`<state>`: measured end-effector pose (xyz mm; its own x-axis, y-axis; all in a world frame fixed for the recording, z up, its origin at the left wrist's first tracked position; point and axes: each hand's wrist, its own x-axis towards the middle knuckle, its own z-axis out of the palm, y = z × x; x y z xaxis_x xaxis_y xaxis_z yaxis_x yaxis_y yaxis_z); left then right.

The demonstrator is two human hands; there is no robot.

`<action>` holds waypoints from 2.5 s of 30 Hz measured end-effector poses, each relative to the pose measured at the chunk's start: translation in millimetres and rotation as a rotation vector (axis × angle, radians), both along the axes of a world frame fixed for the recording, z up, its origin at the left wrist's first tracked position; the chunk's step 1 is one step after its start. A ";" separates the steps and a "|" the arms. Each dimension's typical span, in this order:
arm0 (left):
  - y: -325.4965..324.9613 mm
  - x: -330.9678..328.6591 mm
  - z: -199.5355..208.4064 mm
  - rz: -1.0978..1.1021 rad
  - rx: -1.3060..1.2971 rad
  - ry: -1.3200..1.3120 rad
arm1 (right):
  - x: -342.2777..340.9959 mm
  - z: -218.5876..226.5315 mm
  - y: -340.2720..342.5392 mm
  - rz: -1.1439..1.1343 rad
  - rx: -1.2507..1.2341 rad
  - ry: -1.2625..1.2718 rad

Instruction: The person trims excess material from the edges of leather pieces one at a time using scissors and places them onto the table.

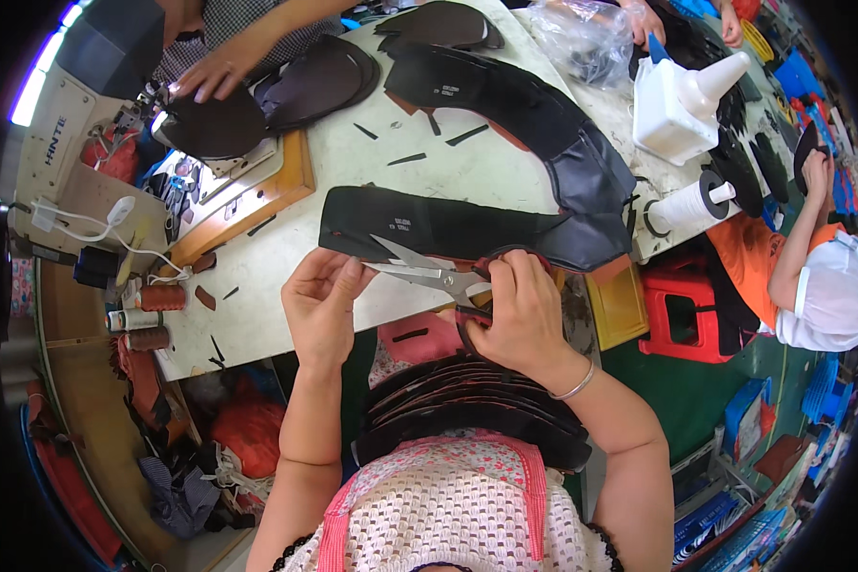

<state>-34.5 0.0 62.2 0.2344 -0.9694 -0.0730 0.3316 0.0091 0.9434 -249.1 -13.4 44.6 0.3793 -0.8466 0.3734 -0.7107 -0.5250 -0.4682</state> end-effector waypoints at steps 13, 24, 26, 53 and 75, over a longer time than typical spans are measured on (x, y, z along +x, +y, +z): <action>20.1 -0.9 -11.4 -0.024 -0.066 0.078 | 8.3 16.8 2.8 0.072 0.172 0.024; 26.0 -3.7 -7.4 -0.022 -0.046 0.047 | 24.4 19.3 -7.4 0.063 -0.094 0.069; 26.3 -4.7 -5.7 -0.007 -0.026 0.044 | 21.1 13.7 -2.9 0.058 -0.074 0.084; 212.9 19.4 0.7 -0.055 0.283 0.635 | -79.8 33.0 78.4 0.302 0.904 -0.115; 6.9 -80.3 -33.0 -0.608 0.421 -0.053 | -49.1 -13.8 -3.6 -0.386 0.606 -1.116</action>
